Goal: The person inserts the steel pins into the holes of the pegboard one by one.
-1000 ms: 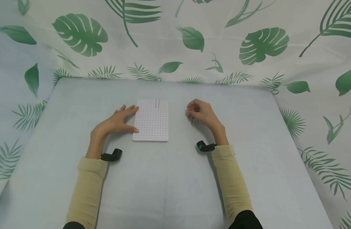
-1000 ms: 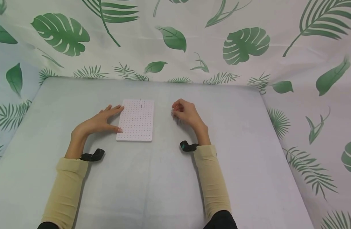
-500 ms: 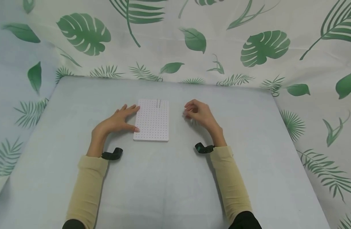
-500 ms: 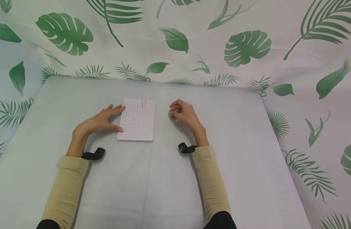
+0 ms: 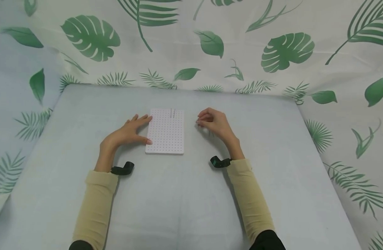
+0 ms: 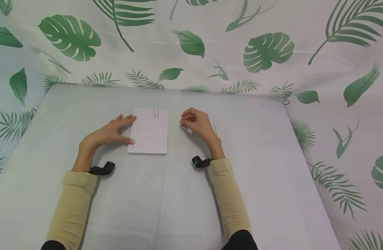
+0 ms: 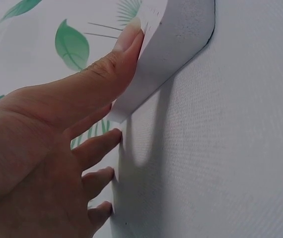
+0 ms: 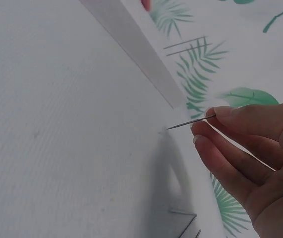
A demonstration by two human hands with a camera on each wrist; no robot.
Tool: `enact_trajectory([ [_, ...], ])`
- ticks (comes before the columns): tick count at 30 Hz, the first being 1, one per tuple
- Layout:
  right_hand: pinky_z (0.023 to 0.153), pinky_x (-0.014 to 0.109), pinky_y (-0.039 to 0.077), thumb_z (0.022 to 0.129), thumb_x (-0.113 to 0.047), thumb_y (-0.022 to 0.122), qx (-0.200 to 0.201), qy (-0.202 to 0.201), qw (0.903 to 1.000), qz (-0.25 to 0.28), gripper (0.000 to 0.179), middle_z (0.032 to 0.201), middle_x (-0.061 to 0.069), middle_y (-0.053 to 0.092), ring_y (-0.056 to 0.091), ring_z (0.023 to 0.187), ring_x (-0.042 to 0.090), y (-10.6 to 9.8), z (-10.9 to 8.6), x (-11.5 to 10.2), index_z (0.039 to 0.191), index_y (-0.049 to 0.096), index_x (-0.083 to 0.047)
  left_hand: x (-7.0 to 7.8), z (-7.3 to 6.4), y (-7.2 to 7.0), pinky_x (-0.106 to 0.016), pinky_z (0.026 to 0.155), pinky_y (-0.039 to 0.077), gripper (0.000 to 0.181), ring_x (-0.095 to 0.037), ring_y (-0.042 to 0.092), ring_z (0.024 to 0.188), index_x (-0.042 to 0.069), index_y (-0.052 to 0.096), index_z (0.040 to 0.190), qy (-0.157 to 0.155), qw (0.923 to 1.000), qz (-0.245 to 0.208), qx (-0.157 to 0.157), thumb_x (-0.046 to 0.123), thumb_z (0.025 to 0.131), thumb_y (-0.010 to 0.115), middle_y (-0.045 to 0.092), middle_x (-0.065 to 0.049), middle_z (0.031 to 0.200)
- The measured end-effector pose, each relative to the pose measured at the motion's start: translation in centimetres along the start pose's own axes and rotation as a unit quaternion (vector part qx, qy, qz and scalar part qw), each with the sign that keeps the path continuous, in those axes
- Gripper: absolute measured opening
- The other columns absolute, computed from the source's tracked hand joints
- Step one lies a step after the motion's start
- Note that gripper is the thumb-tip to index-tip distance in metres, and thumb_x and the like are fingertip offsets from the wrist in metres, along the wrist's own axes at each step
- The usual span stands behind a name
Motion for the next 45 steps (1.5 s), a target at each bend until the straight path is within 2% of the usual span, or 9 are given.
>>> enact_trajectory([
  [7, 0.082, 0.033, 0.06, 0.091, -0.012, 0.079, 0.003, -0.016, 0.9999, 0.004, 0.018, 0.101, 0.009, 0.079, 0.077, 0.094, 0.021, 0.3, 0.5, -1.2, 0.107, 0.072, -0.007, 0.0, 0.1, -0.1, -0.063, 0.127, -0.008, 0.1, -0.042, -0.009, 0.159, 0.011, 0.024, 0.164, -0.002, 1.0, 0.003, 0.001, 0.035, 0.087, 0.083, 0.01, -0.016, 0.173],
  [27, 0.079, 0.032, 0.062, 0.092, -0.009, 0.077, 0.012, -0.028, 0.999, 0.032, 0.014, 0.098, 0.01, 0.078, 0.076, 0.085, 0.02, 2.3, 1.8, -3.4, 0.105, 0.072, -0.006, 0.0, 0.1, 0.1, -0.062, 0.127, -0.008, 0.101, -0.042, -0.009, 0.159, 0.01, 0.024, 0.164, -0.004, 1.0, -0.003, -0.001, 0.035, 0.086, 0.083, 0.01, -0.017, 0.173],
  [31, 0.079, 0.032, 0.063, 0.092, -0.006, 0.077, 0.014, -0.045, 0.9979, 0.044, 0.014, 0.097, 0.013, 0.078, 0.076, 0.086, 0.023, 2.6, 2.1, -3.8, 0.105, 0.072, -0.003, 0.0, 0.0, 0.1, -0.062, 0.127, -0.008, 0.101, -0.042, -0.009, 0.159, 0.011, 0.025, 0.164, -0.004, 1.0, -0.004, 0.0, 0.035, 0.086, 0.083, 0.01, -0.016, 0.173],
  [41, 0.08, 0.032, 0.063, 0.092, -0.004, 0.076, 0.027, -0.056, 0.9972, 0.041, 0.014, 0.098, 0.014, 0.078, 0.076, 0.086, 0.024, 3.2, 2.5, -4.2, 0.104, 0.072, -0.001, 0.0, 0.1, 0.1, -0.061, 0.127, -0.009, 0.101, -0.041, -0.01, 0.159, 0.011, 0.025, 0.164, -0.002, 0.9999, -0.01, 0.001, 0.035, 0.086, 0.084, 0.01, -0.016, 0.173],
  [45, 0.081, 0.031, 0.063, 0.091, -0.004, 0.076, 0.03, -0.062, 0.996, 0.056, 0.014, 0.098, 0.016, 0.078, 0.077, 0.087, 0.026, 3.6, 2.8, -4.5, 0.104, 0.071, 0.0, 0.0, 0.0, 0.1, -0.061, 0.127, -0.009, 0.101, -0.041, -0.01, 0.159, 0.012, 0.025, 0.165, -0.006, 0.9999, -0.01, 0.001, 0.034, 0.085, 0.084, 0.01, -0.015, 0.173],
])
Point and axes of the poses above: each hand's wrist, its own z-axis towards the middle knuckle, its own y-axis out of the palm, x = y × z, the point moved 7 cm from there along z, towards the middle knuckle
